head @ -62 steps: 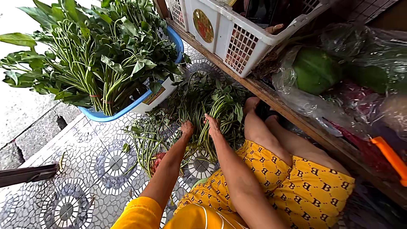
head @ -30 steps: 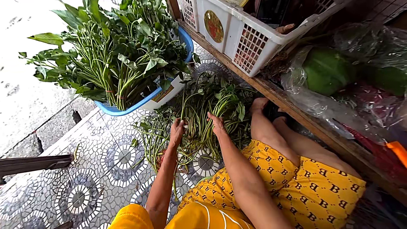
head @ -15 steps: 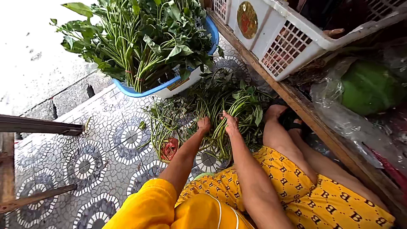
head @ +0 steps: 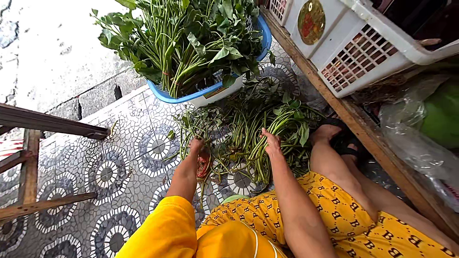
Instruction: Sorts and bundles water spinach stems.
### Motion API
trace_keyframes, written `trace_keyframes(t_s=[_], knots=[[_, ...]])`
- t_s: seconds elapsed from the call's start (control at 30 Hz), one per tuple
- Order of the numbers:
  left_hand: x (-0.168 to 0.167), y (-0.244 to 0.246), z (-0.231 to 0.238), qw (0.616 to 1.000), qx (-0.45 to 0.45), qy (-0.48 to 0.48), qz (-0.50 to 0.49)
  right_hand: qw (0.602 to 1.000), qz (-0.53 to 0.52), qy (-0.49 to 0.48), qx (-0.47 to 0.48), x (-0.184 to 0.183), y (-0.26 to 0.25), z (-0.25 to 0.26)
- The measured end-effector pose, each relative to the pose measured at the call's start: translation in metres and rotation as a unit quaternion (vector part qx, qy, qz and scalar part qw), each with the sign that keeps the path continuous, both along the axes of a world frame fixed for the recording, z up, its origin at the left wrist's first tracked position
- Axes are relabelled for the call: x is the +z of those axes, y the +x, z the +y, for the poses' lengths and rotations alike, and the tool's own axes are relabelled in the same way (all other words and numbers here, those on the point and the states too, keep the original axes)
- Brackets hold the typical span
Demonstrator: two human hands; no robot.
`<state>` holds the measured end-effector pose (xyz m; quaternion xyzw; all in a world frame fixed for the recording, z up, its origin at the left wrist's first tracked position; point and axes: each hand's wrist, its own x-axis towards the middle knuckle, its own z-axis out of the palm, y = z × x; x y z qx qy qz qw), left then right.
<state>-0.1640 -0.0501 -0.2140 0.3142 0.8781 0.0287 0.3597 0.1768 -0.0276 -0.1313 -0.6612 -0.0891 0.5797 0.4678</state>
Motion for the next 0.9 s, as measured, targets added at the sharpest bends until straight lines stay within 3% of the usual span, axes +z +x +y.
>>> trace_keyframes(t_s=[0.07, 0.27, 0.43, 0.57, 0.67, 0.73, 0.8, 0.9], knots=[[0.002, -0.011, -0.006, 0.999, -0.041, -0.004, 0.002, 1.0, -0.006, -0.007, 0.004, -0.001, 0.0, 0.001], [-0.021, -0.034, -0.014, 0.996, -0.034, 0.067, -0.05, 1.0, -0.003, -0.015, 0.005, -0.002, 0.001, -0.001], [-0.011, -0.019, -0.004, 0.999, -0.047, 0.009, -0.022, 1.0, -0.004, -0.022, 0.01, 0.003, 0.004, -0.001], [0.017, 0.031, 0.0, 0.999, -0.025, 0.033, 0.028, 1.0, -0.002, -0.018, 0.006, 0.002, 0.0, -0.001], [0.012, 0.079, 0.018, 0.98, -0.13, 0.147, -0.038, 1.0, 0.004, -0.016, 0.003, -0.002, -0.002, -0.001], [0.012, 0.114, 0.034, 0.951, -0.236, 0.163, -0.117, 1.0, 0.008, -0.014, -0.002, -0.004, -0.001, -0.003], [0.018, 0.149, 0.049, 0.932, -0.302, 0.134, -0.147, 1.0, 0.007, -0.017, -0.006, -0.001, -0.001, -0.001], [0.019, 0.182, 0.061, 0.931, -0.35, 0.026, -0.105, 1.0, 0.004, -0.023, -0.007, 0.004, -0.001, 0.0]])
